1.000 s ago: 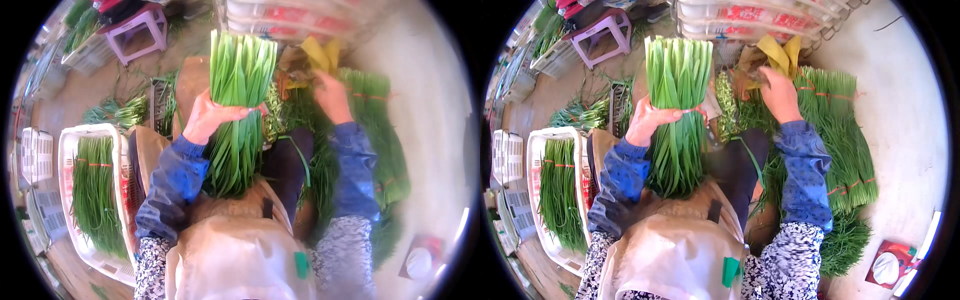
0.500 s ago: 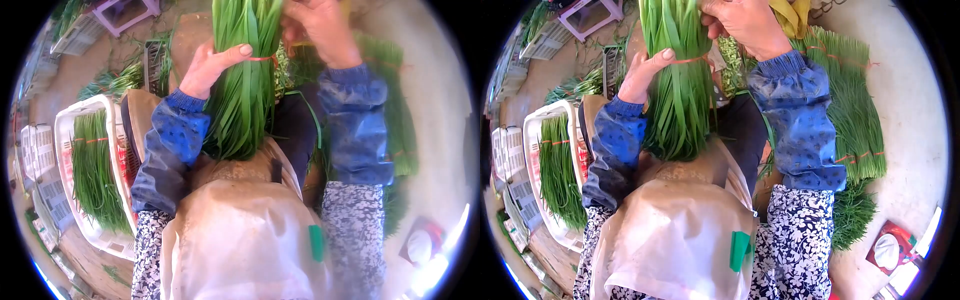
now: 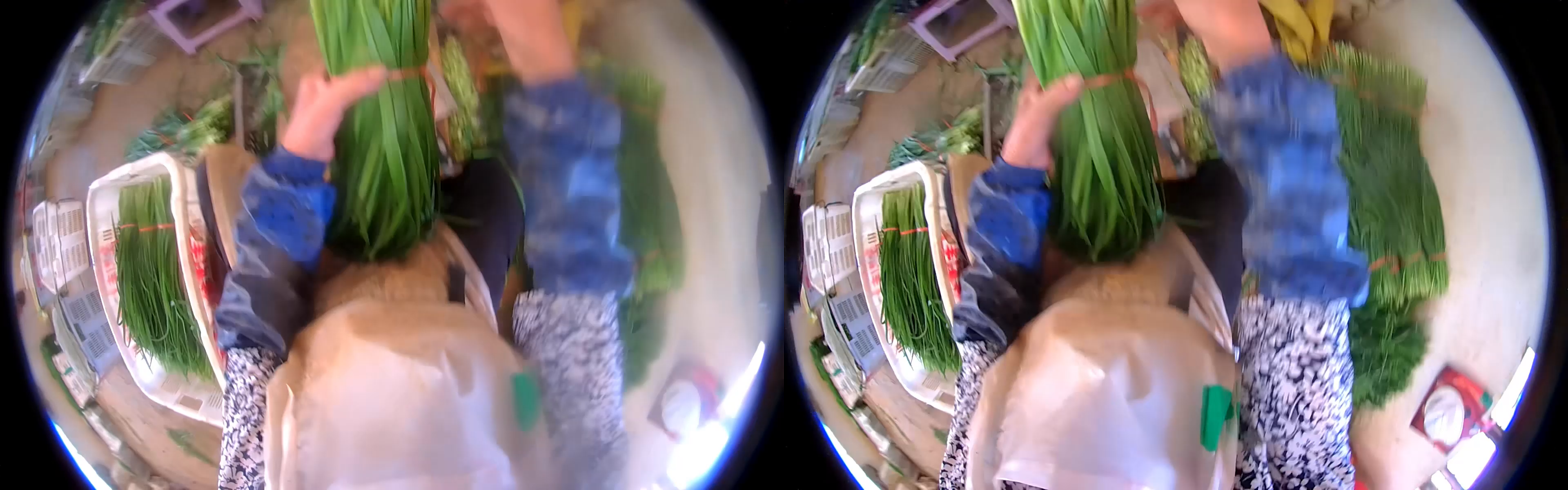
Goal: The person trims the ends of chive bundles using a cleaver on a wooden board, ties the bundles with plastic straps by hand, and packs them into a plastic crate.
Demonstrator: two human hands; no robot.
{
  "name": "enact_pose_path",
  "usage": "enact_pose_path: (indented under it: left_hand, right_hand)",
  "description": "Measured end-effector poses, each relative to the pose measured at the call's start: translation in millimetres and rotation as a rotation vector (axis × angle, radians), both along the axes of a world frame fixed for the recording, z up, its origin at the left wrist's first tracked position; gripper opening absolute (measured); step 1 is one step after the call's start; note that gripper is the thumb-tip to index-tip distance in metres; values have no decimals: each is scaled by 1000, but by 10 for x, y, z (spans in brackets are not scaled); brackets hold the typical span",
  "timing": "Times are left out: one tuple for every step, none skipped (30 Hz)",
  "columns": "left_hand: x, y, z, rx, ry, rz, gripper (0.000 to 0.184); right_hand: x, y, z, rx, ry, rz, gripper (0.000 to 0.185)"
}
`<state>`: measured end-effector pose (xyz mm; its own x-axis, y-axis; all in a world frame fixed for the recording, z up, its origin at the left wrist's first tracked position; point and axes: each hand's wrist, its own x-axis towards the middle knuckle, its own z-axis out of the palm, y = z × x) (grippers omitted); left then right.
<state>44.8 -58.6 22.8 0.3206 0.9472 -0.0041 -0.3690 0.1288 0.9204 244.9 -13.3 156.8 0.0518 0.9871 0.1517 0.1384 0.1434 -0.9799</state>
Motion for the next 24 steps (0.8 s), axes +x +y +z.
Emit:
enact_pose_path:
  left_hand:
    - [-66, 152, 104, 61, 11, 52, 39]
    - [-97, 211, 250, 108, 5, 77, 39]
    - [-74, 146, 372, -21, -84, 50, 42]
    - [-37, 107, 457, -153, -175, 16, 46]
    - [-9, 114, 473, -132, -181, 21, 46]
    - [17, 103, 472, -128, -172, 56, 49]
    - [34, 91, 473, -127, -165, 94, 52]
    - [43, 82, 477, -109, -130, 128, 51]
    - [50, 78, 482, -110, -138, 131, 51]
    - [44, 68, 491, -125, -101, 131, 50]
    - [30, 57, 489, -141, -62, 130, 49]
    - [41, 75, 461, -100, -30, 165, 46]
    - [35, 99, 451, -101, -39, 168, 46]
    - [27, 97, 431, -93, -46, 160, 45]
    - [31, 81, 431, -91, -55, 150, 44]
    - [12, 97, 383, -97, -11, 136, 45]
    - [-9, 109, 324, -107, 33, 121, 46]
    - [-2, 102, 299, -99, -10, 125, 43]
    - [-2, 95, 279, -113, -17, 126, 43]
    - [-12, 97, 261, -93, -48, 103, 44]
    - [-29, 104, 246, -71, -82, 83, 46]
    - [-60, 131, 205, -60, -69, 61, 45]
    - [-77, 164, 165, -68, -82, 68, 45]
    - [-84, 194, 134, -49, -79, 54, 45]
  right_hand:
    - [-29, -99, 26, 87, -42, -111, 15]
    - [-91, -181, 18, 134, -50, -78, 14]
    - [-111, -288, -40, 163, -62, -56, 12]
    - [-163, -336, -137, 211, -110, 16, 13]
    - [-250, -347, -233, 252, -158, 86, 14]
    - [-330, -355, -262, 289, -291, 57, 18]
    - [-407, -353, -271, 323, -424, 28, 23]
    - [-469, -342, -266, 370, -636, -7, 29]
    - [-505, -329, -268, 370, -643, -2, 29]
    - [-540, -309, -274, 312, -659, -28, 30]
    - [-573, -295, -285, 254, -672, -55, 31]
    - [-581, -287, -322, 228, -623, -51, 32]
    - [-595, -260, -334, 230, -630, -46, 32]
    - [-612, -251, -354, 197, -582, -42, 31]
    - [-615, -253, -365, 157, -535, -40, 30]
    - [-606, -219, -395, 138, -545, -35, 30]
    - [-593, -152, -429, 70, -443, 2, 27]
    - [-587, -101, -445, 10, -341, 38, 25]
    - [-583, -98, -455, -3, -348, 42, 25]
    - [-586, -90, -448, -9, -354, 54, 24]
    - [-594, -89, -423, -12, -362, 70, 22]
    - [-607, -107, -400, 9, -419, 83, 20]
    - [-621, -114, -404, 2, -431, 92, 20]
    - [-629, -120, -409, 197, -588, 70, 19]
